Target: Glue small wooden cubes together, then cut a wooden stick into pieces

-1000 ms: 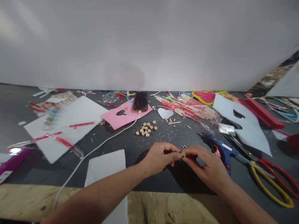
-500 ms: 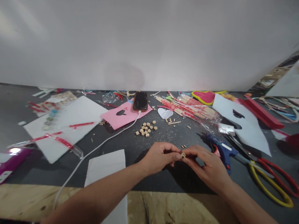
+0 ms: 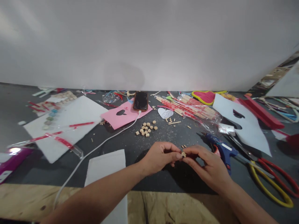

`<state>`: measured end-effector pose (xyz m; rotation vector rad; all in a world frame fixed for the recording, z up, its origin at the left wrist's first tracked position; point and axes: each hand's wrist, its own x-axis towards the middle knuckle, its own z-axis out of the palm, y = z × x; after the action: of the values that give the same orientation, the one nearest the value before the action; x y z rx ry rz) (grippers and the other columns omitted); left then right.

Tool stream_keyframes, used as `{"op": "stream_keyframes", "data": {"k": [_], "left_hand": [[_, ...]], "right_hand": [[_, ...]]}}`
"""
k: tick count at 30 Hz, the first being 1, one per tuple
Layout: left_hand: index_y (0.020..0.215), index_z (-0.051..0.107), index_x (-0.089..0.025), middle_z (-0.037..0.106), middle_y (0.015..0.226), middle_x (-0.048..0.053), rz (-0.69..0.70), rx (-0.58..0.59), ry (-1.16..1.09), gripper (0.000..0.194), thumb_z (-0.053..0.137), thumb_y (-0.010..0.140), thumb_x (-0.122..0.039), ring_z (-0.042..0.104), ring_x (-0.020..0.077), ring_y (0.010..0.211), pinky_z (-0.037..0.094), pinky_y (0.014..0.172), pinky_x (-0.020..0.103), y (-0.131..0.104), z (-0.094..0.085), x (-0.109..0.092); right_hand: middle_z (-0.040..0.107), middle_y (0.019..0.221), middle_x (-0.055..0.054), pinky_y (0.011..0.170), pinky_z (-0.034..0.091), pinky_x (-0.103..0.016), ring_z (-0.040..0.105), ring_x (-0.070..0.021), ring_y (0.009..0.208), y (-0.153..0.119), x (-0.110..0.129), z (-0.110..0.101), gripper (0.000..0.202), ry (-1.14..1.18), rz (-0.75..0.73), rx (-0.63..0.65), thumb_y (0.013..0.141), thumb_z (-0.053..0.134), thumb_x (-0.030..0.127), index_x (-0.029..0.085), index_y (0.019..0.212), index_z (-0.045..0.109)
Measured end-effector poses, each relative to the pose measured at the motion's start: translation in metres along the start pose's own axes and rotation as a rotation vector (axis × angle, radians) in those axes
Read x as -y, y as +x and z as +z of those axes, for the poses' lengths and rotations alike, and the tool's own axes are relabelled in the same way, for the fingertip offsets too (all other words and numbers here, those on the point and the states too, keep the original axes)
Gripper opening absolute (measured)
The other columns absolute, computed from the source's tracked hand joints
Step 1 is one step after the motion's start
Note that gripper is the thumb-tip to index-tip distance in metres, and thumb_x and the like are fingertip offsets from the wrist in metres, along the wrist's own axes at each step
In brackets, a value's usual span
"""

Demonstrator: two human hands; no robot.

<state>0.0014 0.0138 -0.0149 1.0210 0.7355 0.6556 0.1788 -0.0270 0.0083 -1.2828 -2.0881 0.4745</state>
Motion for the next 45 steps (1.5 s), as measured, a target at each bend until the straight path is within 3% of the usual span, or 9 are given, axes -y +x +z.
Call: {"op": "stream_keyframes", "data": {"k": [7, 14, 21, 24, 27, 31, 38, 45], "left_hand": [[0.075, 0.065, -0.01, 0.063, 0.066, 0.003, 0.022, 0.023, -0.008, 0.035, 0.068, 0.066, -0.044, 0.047, 0.0055, 0.048, 0.042, 0.05, 0.019, -0.001, 0.0, -0.002], [0.074, 0.064, -0.011, 0.06, 0.06, -0.001, -0.001, 0.045, -0.013, 0.029, 0.071, 0.064, -0.037, 0.048, 0.0057, 0.048, 0.039, 0.049, 0.019, -0.002, -0.001, -0.001], [0.075, 0.063, -0.01, 0.065, 0.069, 0.004, 0.008, 0.011, -0.174, 0.027, 0.07, 0.068, -0.035, 0.049, 0.0049, 0.046, 0.039, 0.049, 0.019, -0.001, -0.002, -0.002], [0.074, 0.064, -0.011, 0.066, 0.069, 0.004, 0.008, -0.005, -0.243, 0.026, 0.071, 0.068, -0.035, 0.049, 0.0043, 0.046, 0.04, 0.049, 0.019, -0.001, -0.002, -0.003], [0.076, 0.065, -0.011, 0.067, 0.069, 0.004, 0.022, -0.002, -0.276, 0.025, 0.071, 0.068, -0.034, 0.049, 0.0045, 0.046, 0.041, 0.049, 0.019, -0.001, -0.002, -0.003], [0.076, 0.065, -0.011, 0.068, 0.071, 0.005, 0.017, 0.012, -0.29, 0.026, 0.073, 0.065, -0.033, 0.05, 0.005, 0.047, 0.043, 0.051, 0.021, -0.001, -0.001, -0.002], [0.076, 0.066, -0.011, 0.069, 0.075, 0.006, 0.014, -0.045, -0.269, 0.025, 0.071, 0.067, -0.034, 0.049, 0.0046, 0.046, 0.04, 0.05, 0.02, 0.002, -0.002, -0.003], [0.076, 0.064, -0.011, 0.069, 0.074, 0.006, 0.009, -0.072, -0.256, 0.027, 0.071, 0.067, -0.035, 0.048, 0.0049, 0.047, 0.037, 0.048, 0.019, 0.002, -0.003, -0.004]], "right_hand": [[0.067, 0.082, -0.002, 0.066, 0.05, -0.024, 0.063, -0.0136, 0.074, -0.001, -0.003, -0.002, 0.012, -0.005, 0.017, 0.007, 0.084, 0.053, 0.024, 0.024, 0.095, 0.058], [0.066, 0.082, -0.002, 0.066, 0.05, -0.025, 0.063, -0.014, 0.073, 0.001, 0.001, 0.0, 0.011, 0.032, -0.01, 0.025, 0.084, 0.053, 0.023, 0.025, 0.093, 0.058], [0.064, 0.088, -0.003, 0.06, 0.051, -0.023, 0.061, -0.0129, 0.07, -0.003, -0.004, -0.001, 0.023, 0.181, 0.202, -0.068, 0.085, 0.051, 0.028, 0.024, 0.107, 0.054], [0.065, 0.093, -0.004, 0.061, 0.052, -0.024, 0.061, -0.0126, 0.07, -0.004, -0.005, 0.001, 0.027, 0.264, 0.27, 0.015, 0.086, 0.049, 0.03, 0.023, 0.112, 0.053], [0.066, 0.094, -0.004, 0.065, 0.052, -0.025, 0.062, -0.0144, 0.075, -0.003, -0.003, 0.004, 0.033, 0.244, 0.242, 0.11, 0.081, 0.056, 0.031, 0.024, 0.113, 0.053], [0.067, 0.082, -0.001, 0.066, 0.049, -0.024, 0.062, -0.0136, 0.072, -0.001, 0.002, 0.005, 0.014, 0.169, 0.215, 0.151, 0.082, 0.055, 0.029, 0.023, 0.092, 0.062], [0.052, 0.059, 0.002, 0.05, 0.04, -0.022, 0.049, -0.0109, 0.053, -0.001, 0.002, -0.006, 0.019, 0.217, 0.269, -0.032, 0.088, 0.045, 0.032, 0.021, 0.076, 0.054], [0.045, 0.061, 0.004, 0.051, 0.036, -0.025, 0.044, -0.0104, 0.053, -0.001, 0.001, -0.007, 0.016, 0.641, 0.317, -0.35, 0.089, 0.045, 0.031, 0.022, 0.076, 0.047]]}}
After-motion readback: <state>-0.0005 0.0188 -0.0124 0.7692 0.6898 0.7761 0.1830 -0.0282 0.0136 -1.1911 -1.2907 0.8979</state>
